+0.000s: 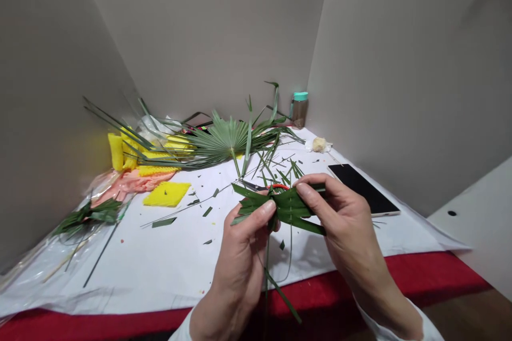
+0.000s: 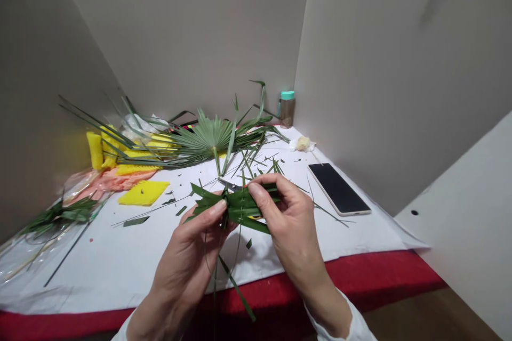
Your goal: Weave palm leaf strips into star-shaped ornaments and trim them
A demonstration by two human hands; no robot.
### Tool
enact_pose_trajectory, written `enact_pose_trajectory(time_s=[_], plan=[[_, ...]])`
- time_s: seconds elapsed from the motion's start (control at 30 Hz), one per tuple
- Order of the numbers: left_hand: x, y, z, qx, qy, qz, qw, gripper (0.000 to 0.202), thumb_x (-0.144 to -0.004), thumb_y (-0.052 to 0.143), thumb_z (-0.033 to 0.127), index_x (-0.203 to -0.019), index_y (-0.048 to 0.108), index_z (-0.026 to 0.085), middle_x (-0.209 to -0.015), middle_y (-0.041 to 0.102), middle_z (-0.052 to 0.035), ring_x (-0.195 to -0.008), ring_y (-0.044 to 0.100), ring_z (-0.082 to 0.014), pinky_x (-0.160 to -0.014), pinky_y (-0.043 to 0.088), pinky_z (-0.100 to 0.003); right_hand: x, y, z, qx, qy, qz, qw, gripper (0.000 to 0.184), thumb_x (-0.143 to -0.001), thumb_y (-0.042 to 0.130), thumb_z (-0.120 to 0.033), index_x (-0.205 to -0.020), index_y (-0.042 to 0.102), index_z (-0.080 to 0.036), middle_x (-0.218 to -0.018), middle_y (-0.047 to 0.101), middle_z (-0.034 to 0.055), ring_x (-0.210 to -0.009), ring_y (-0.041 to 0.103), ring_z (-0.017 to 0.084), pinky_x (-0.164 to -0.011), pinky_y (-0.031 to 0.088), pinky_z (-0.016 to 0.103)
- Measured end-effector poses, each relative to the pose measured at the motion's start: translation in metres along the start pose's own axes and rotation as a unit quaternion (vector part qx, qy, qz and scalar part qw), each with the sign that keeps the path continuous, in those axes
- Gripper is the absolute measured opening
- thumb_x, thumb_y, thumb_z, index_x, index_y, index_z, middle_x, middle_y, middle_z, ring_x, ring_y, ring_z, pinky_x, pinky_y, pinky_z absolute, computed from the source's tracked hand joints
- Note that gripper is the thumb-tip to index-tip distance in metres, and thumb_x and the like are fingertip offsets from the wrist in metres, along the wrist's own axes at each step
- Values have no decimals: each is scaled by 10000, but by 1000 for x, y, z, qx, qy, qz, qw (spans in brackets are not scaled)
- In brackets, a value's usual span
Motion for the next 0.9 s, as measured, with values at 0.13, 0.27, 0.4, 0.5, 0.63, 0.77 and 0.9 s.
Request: enact_pose_trajectory(time_s=[0.13, 0.27, 0.4, 0.5, 0.63, 0.77, 0.9], plan=[[-4, -1, -2, -7, -3, 2, 1000, 131, -690, 859, 171, -783, 767, 166, -774, 730, 18, -658, 607, -85, -617, 513, -198, -3, 1, 2, 6, 5, -7, 1000, 93, -878, 705, -308, -826, 703, -231, -736, 689, -38, -614, 634, 114, -554, 534, 181], [-8, -1, -4, -6, -12, 6, 1000, 141, -677, 865, 182, -770, 771, 132, -799, 762, -12, -680, 644, -102, -649, 543, -216, -6, 5, 6, 11, 11, -15, 1000, 109, -896, 683, -331, -842, 690, -238, -739, 685, -44, -619, 648, 108, -552, 543, 167], [-11, -5, -2, -4, -12, 31, 999, 174, -631, 888, 173, -752, 775, 120, -804, 777, -26, -704, 673, -119, -651, 561, -218, -10, 1, 6, 38, 9, -32, 999, 181, -950, 616, -415, -946, 686, -248, -799, 695, -32, -679, 670, 114, -581, 549, 172], [-12, -10, 3, -3, -3, 59, 998, 153, -630, 885, 162, -726, 773, 119, -774, 777, -21, -698, 682, -122, -646, 576, -217, -13, -15, 5, 95, -10, -32, 995, 283, -1023, 469, -466, -1069, 653, -256, -849, 710, -14, -707, 671, 123, -654, 556, 212], [-14, -14, 16, 3, 19, 72, 997, 127, -635, 874, 137, -701, 768, 113, -748, 773, -16, -697, 691, -122, -668, 597, -220, -9, -36, 15, 245, -38, -72, 966, 135, -934, 617, -366, -936, 687, -251, -833, 726, 2, -651, 656, 160, -608, 506, 271], [-18, -18, 30, 0, 38, 80, 996, 150, -615, 873, 115, -716, 763, 109, -759, 775, -18, -692, 695, -125, -631, 591, -204, -3, -47, 35, 368, -86, -141, 915, 183, -912, 571, -361, -927, 697, -230, -901, 746, 65, -774, 698, 254, -703, 528, 382], [-23, -21, 42, -22, 46, 83, 995, 95, -684, 818, 98, -758, 760, 108, -795, 773, -30, -693, 691, -136, -611, 600, -230, 1, -52, 51, 445, -139, -184, 866, 297, -930, 501, -378, -988, 706, -171, -947, 739, 137, -853, 719, 325, -746, 570, 487]])
Point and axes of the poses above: each hand's wrist, its own x-axis away from the middle knuckle, its own y-axis out of the palm, z = x × y, the point moved 6 cm from there along -x, towards the middle knuckle
